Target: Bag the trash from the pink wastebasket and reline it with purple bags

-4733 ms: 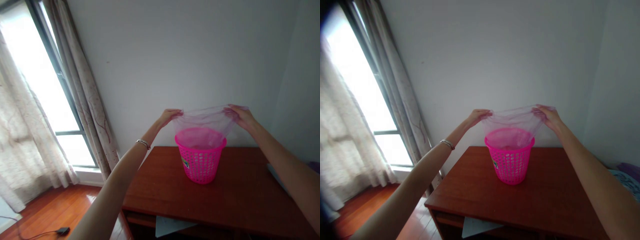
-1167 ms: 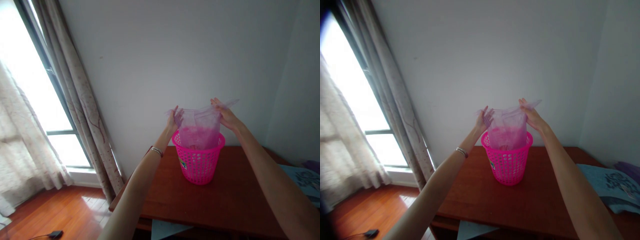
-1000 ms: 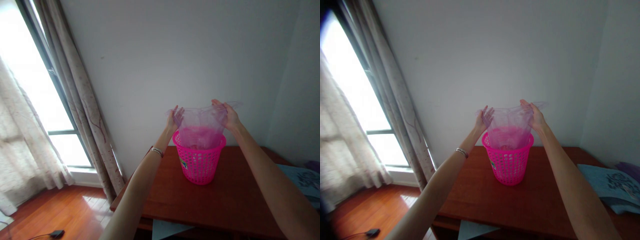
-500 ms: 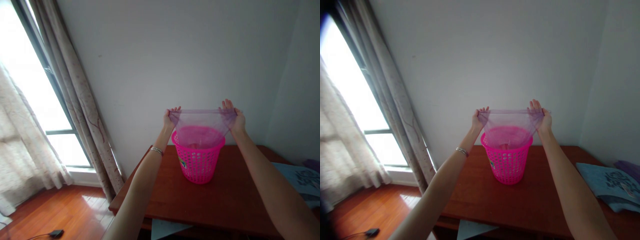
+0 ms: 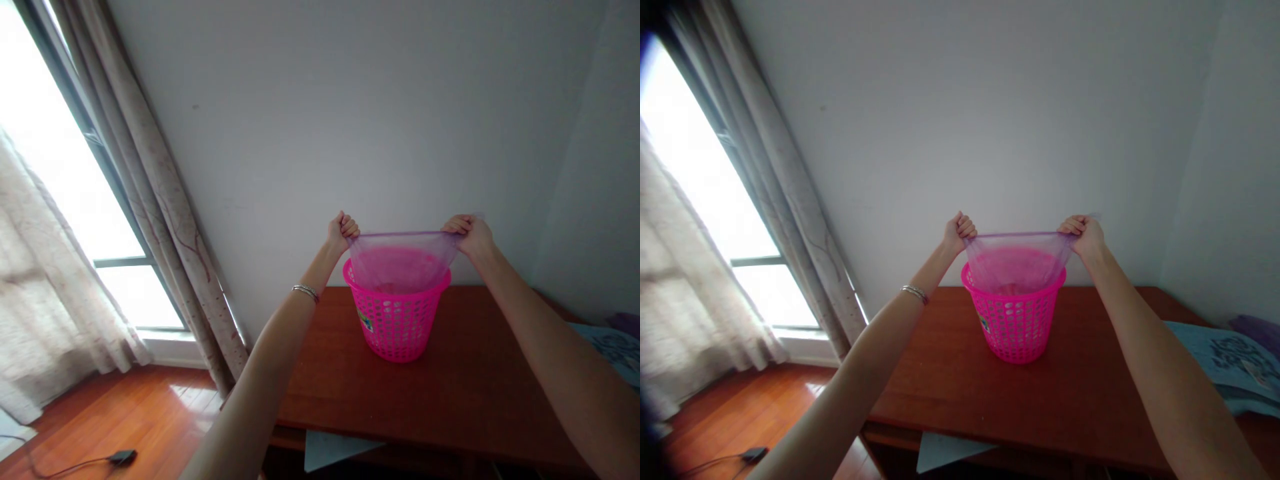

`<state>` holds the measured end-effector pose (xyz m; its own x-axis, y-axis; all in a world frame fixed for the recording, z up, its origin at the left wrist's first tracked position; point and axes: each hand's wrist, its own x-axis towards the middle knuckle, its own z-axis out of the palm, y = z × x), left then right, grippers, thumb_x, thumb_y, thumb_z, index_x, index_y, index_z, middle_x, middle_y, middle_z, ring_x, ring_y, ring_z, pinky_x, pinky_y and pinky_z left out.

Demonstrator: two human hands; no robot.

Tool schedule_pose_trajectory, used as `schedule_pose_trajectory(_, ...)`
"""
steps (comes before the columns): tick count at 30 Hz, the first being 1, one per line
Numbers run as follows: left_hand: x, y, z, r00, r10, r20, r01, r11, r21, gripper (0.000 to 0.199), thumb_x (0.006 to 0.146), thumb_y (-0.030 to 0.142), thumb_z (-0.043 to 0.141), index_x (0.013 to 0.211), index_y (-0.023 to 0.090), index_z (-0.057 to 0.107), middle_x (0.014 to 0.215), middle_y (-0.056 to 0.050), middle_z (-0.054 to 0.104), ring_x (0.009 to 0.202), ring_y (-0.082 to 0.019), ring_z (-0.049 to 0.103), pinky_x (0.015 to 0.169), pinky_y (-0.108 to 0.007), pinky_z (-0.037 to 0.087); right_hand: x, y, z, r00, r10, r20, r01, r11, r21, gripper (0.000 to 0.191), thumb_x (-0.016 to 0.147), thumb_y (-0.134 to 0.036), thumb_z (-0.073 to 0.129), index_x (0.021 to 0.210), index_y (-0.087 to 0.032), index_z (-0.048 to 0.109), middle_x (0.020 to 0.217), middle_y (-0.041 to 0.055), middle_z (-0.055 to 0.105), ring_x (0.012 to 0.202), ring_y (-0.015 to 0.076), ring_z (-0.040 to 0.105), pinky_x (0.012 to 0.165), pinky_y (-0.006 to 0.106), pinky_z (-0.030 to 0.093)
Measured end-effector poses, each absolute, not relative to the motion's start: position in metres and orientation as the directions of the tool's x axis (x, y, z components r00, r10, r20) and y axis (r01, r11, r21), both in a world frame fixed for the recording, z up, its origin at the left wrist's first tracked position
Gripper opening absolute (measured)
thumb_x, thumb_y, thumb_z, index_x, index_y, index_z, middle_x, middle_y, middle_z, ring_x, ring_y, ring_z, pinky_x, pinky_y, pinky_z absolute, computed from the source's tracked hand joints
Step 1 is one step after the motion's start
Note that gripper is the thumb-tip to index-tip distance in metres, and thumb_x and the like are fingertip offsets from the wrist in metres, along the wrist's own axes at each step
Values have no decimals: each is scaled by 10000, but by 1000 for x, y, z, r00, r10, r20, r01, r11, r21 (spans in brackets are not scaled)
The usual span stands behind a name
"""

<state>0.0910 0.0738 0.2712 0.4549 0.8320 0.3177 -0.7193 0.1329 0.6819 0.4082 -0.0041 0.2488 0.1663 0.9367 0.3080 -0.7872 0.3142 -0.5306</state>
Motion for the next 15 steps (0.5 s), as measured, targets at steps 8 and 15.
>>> schedule_pose_trajectory(8,95,74,281,321,926,199,-755,123,644,481,961,248,277,495,214,160,358,55,146,290,-81,142,353,-250,115,408,9,261,190,970,149,-826,241,-509,344,783,-122,353,584,-205,84,383,-39,142,335,80,122,321,229,199)
schedule_pose_trajectory(15,100,84,311,262,937,231,-750,47,660,451,934,254,313,517,223,146,368,66,130,295,-76,129,354,-246,83,405,17,301,268,956,120,-797,290,-530,330,879,-206,279,605,-222,96,398,-45,117,363,91,78,326,247,126)
